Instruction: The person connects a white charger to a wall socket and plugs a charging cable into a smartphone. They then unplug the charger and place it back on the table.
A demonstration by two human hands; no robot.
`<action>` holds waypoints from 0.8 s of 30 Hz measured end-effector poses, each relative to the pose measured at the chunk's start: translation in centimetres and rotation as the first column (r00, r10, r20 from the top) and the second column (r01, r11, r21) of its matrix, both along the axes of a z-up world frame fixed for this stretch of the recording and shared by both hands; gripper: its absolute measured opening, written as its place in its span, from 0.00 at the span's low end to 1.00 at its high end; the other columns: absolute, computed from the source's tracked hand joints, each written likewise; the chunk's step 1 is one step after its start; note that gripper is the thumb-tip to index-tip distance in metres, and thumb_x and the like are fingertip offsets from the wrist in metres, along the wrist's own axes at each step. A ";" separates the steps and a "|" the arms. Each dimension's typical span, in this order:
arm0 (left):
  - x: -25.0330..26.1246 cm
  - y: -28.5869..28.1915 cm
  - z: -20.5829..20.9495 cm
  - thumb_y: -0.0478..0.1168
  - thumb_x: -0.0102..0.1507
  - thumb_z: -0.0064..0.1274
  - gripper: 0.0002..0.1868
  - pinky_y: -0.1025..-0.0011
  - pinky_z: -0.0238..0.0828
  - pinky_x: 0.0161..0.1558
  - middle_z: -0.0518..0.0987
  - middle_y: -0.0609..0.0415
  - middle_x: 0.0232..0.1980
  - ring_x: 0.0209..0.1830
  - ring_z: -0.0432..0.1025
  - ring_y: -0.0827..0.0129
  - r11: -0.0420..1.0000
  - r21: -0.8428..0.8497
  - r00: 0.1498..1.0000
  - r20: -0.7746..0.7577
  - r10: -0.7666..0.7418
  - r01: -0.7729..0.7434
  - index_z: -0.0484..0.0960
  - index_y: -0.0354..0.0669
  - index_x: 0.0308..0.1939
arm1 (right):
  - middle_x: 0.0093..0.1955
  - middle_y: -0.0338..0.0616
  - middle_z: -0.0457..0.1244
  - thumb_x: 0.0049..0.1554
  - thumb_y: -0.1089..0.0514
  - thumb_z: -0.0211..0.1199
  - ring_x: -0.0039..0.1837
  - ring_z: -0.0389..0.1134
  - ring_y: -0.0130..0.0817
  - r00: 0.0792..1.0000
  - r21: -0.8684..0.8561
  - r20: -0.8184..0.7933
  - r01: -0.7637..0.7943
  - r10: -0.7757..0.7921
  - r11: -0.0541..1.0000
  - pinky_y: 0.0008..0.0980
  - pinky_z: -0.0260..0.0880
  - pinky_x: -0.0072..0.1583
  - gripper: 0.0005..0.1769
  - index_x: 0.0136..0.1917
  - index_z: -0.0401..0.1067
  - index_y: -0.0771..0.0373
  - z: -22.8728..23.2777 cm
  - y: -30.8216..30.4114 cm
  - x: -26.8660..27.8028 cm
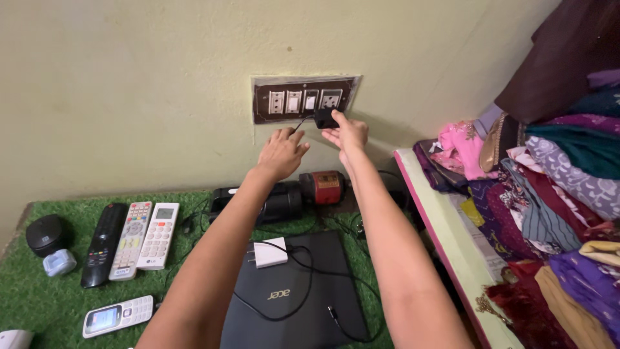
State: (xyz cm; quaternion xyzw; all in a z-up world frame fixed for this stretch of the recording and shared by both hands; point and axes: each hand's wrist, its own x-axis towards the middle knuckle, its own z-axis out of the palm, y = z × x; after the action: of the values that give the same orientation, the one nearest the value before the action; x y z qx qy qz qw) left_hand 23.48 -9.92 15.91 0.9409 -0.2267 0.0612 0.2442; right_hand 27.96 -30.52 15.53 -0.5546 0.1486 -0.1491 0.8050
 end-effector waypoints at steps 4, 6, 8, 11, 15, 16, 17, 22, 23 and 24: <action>-0.5 0.4 -0.3 0.57 0.69 0.44 0.29 0.53 0.61 0.67 0.71 0.47 0.66 0.70 0.62 0.52 0.999 -0.031 1.000 0.012 0.007 -0.007 0.71 0.44 0.68 | 0.43 0.64 0.69 0.55 0.59 0.70 0.41 0.75 0.52 1.000 0.017 -0.007 0.014 -0.014 1.000 0.48 0.83 0.48 0.20 0.47 0.68 0.80 1.0 0.0 -1.6; -1.1 0.8 0.0 0.56 0.69 0.45 0.29 0.53 0.61 0.66 0.71 0.47 0.66 0.70 0.62 0.52 1.000 -0.024 1.000 0.017 0.009 -0.009 0.71 0.45 0.69 | 0.42 0.63 0.69 0.54 0.58 0.70 0.41 0.75 0.51 1.000 0.017 -0.001 0.007 -0.007 1.000 0.47 0.83 0.48 0.20 0.47 0.69 0.80 1.6 0.1 -2.4; -1.7 1.2 0.6 0.56 0.68 0.45 0.29 0.52 0.62 0.65 0.71 0.47 0.66 0.69 0.62 0.52 1.000 -0.024 1.000 0.026 0.001 -0.001 0.71 0.45 0.69 | 0.43 0.62 0.69 0.54 0.57 0.70 0.41 0.75 0.50 1.000 0.013 0.018 -0.018 0.018 1.000 0.46 0.83 0.48 0.20 0.48 0.71 0.79 2.2 0.3 -3.2; -2.6 1.8 1.7 0.56 0.68 0.46 0.29 0.51 0.61 0.65 0.71 0.48 0.66 0.69 0.62 0.52 0.999 -0.031 1.000 0.024 0.016 -0.015 0.70 0.46 0.69 | 0.43 0.62 0.68 0.54 0.58 0.70 0.41 0.74 0.50 1.000 0.027 0.002 -0.007 0.007 1.000 0.46 0.83 0.49 0.20 0.47 0.70 0.80 3.3 0.8 -4.4; -4.5 2.8 2.9 0.55 0.68 0.48 0.28 0.53 0.63 0.64 0.72 0.46 0.65 0.69 0.63 0.50 1.000 -0.019 0.999 0.047 0.008 -0.007 0.71 0.45 0.68 | 0.43 0.61 0.68 0.54 0.57 0.70 0.41 0.74 0.49 1.000 0.009 0.022 -0.021 0.021 1.000 0.46 0.83 0.49 0.20 0.47 0.70 0.79 4.7 1.6 -6.4; -5.1 3.2 3.2 0.53 0.67 0.49 0.28 0.53 0.64 0.64 0.72 0.46 0.64 0.68 0.63 0.50 1.000 -0.030 0.998 0.056 0.004 -0.002 0.71 0.46 0.68 | 0.43 0.61 0.68 0.54 0.57 0.70 0.41 0.75 0.49 0.999 0.003 0.023 -0.022 0.022 1.000 0.46 0.83 0.49 0.20 0.47 0.69 0.79 5.2 1.8 -7.0; -5.7 3.7 3.5 0.51 0.67 0.50 0.27 0.54 0.65 0.63 0.73 0.46 0.62 0.67 0.64 0.50 0.999 -0.041 0.998 0.066 0.001 0.002 0.72 0.47 0.68 | 0.43 0.60 0.68 0.54 0.57 0.70 0.41 0.75 0.49 0.999 -0.003 0.023 -0.022 0.022 1.000 0.46 0.83 0.49 0.20 0.47 0.69 0.78 5.7 2.1 -7.5; -9.2 6.4 5.4 0.45 0.64 0.53 0.18 0.57 0.70 0.59 0.79 0.50 0.53 0.61 0.71 0.56 0.992 -0.125 1.000 0.015 0.006 -0.004 0.80 0.50 0.58 | 0.43 0.59 0.69 0.54 0.57 0.70 0.41 0.74 0.47 0.996 -0.036 0.063 -0.055 0.057 0.998 0.45 0.83 0.49 0.19 0.47 0.71 0.77 8.0 4.1 -10.0; -9.7 7.1 5.9 0.45 0.64 0.54 0.15 0.57 0.70 0.58 0.79 0.50 0.52 0.58 0.73 0.57 0.991 -0.132 1.000 -0.019 0.005 -0.007 0.81 0.50 0.55 | 0.43 0.58 0.69 0.54 0.57 0.70 0.41 0.74 0.47 0.995 -0.040 0.072 -0.063 0.066 0.997 0.45 0.82 0.49 0.18 0.47 0.71 0.76 8.4 4.6 -10.5; -10.1 7.7 6.4 0.44 0.64 0.54 0.13 0.58 0.71 0.57 0.80 0.51 0.50 0.56 0.74 0.57 0.990 -0.138 0.999 -0.051 0.002 -0.009 0.83 0.50 0.52 | 0.43 0.58 0.69 0.54 0.57 0.70 0.41 0.74 0.46 0.994 -0.048 0.077 -0.075 0.079 0.996 0.45 0.82 0.49 0.18 0.47 0.72 0.75 8.8 5.2 -10.9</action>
State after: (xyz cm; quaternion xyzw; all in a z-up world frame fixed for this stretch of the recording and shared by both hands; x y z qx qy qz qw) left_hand 13.33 -2.22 22.30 0.9236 -0.2130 0.0533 0.3141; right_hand 17.05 -25.30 24.32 -0.5717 0.0918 -0.1430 0.8027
